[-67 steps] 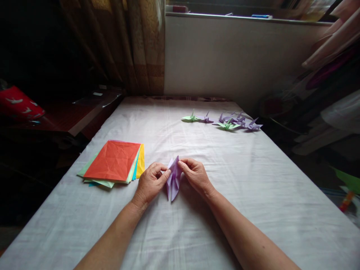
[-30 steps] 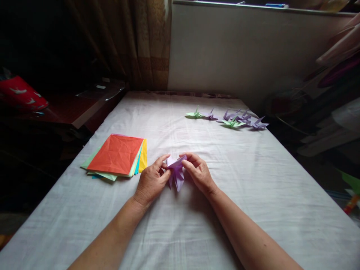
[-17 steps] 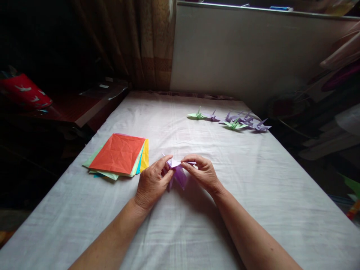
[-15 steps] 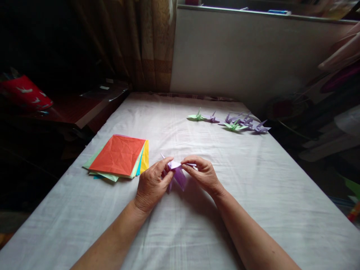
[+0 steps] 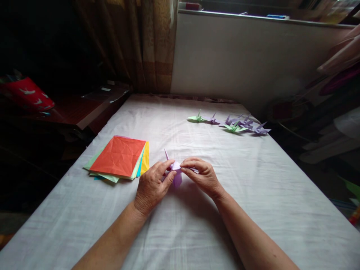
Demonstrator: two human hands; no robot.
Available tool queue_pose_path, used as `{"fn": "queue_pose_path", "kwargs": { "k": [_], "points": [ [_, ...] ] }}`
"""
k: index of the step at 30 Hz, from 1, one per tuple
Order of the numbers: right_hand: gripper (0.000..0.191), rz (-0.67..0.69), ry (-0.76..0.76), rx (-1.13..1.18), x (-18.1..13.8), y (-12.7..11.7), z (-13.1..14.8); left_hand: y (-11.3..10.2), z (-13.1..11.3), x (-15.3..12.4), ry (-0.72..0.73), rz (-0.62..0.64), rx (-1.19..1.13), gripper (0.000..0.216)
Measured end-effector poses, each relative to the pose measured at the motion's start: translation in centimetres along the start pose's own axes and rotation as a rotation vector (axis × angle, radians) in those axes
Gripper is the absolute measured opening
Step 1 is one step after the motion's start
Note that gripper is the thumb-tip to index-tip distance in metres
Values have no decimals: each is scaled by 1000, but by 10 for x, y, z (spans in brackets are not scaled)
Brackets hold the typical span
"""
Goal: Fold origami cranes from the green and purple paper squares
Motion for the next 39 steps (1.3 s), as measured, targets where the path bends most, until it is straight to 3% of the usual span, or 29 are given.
{"fn": "queue_pose_path", "kwargs": {
  "k": [7,16,19,21,23,26,29,35,39],
  "points": [
    [12,21,-9,-28,1,1,4,1,-2,0,49,33,49,24],
    [8,35,-68,-92,-2,7,12,-7,-8,0,44,-37,32,17],
    [28,7,-81,-155,-3,6,14,-9,0,1,-49,-48,-23,16],
    [45,-11,-62,-183,-4,5,12,-9,15,1,-171,-63,-77,14],
    [51,-12,-22,-190,-4,5,6,-7,35,0,-314,-76,-155,14],
    [39,-1,8,-217,-6,7,2,1,61,-4,-465,-79,-312,20],
    [21,30,-46,-292,-8,13,8,8,74,-5,-508,-61,-349,22],
    [17,142,-161,-449,-15,28,13,10,66,-2,-496,85,-113,16],
    [21,183,-161,-447,-24,30,8,7,52,2,-398,153,89,12]
  ]
}}
Point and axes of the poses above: each hand's wrist, its own x-axis towards the middle knuckle, its own y-axis out of the palm, z = x × y, the point moved 9 cm from there along x, towards the middle knuckle, and after that the axes turned 1 degree about -y, right-handed, at the moved point
